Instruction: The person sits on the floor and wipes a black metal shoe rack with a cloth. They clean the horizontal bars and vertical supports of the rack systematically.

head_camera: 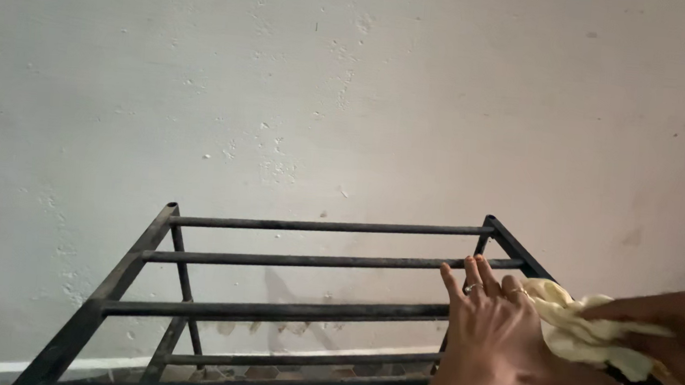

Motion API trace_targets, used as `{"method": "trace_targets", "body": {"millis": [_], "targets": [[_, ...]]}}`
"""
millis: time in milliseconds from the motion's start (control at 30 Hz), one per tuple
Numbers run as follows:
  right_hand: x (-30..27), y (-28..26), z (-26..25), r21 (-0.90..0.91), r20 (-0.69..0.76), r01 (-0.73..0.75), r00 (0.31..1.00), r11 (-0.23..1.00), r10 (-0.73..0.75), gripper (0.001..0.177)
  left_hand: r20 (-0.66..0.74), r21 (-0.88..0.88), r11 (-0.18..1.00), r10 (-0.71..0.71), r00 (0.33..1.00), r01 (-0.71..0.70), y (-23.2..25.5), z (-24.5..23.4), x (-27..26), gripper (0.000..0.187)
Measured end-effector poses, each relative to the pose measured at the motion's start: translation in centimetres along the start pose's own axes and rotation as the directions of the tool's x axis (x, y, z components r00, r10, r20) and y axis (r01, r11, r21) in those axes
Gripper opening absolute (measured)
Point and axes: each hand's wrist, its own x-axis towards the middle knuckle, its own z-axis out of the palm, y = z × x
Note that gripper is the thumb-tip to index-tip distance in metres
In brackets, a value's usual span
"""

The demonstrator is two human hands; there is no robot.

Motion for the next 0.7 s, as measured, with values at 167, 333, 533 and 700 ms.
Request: {"method": "trace_targets", "body": {"millis": [167, 333, 533, 700], "targets": [[-1.8, -6.9, -0.2, -0.323, -0.090, -0.062, 0.995, 0.944, 0.035, 0.052, 0.041, 0.002, 0.999, -0.036, 0.998, 0.036, -0.2, -1.1, 0.9, 0.157], [-2.2, -10.7, -2.4, -0.375, -0.077, -0.066, 0.996, 0.925, 0.040, 0.050, -0.167, -0.056, 0.995, -0.092, 0.982, 0.083, -1.4, -8.9, -6.2, 0.132], [-3.4, -13.3, -3.9, -0.355, -0.044, -0.118, 0.993, 0.928, 0.109, 0.042, -0.105, 0.402, 0.571, -0.748, 0.655, 0.716, -12.1, -23.7, -24.1, 0.039], [-3.2, -16.8, -5.0, -0.505, 0.099, -0.081, 0.983, 0.860, 0.152, 0.028, -0.365, 0.253, 0.415, -0.795, 0.484, 0.874, -16.3, -28.7, -29.7, 0.044]]}}
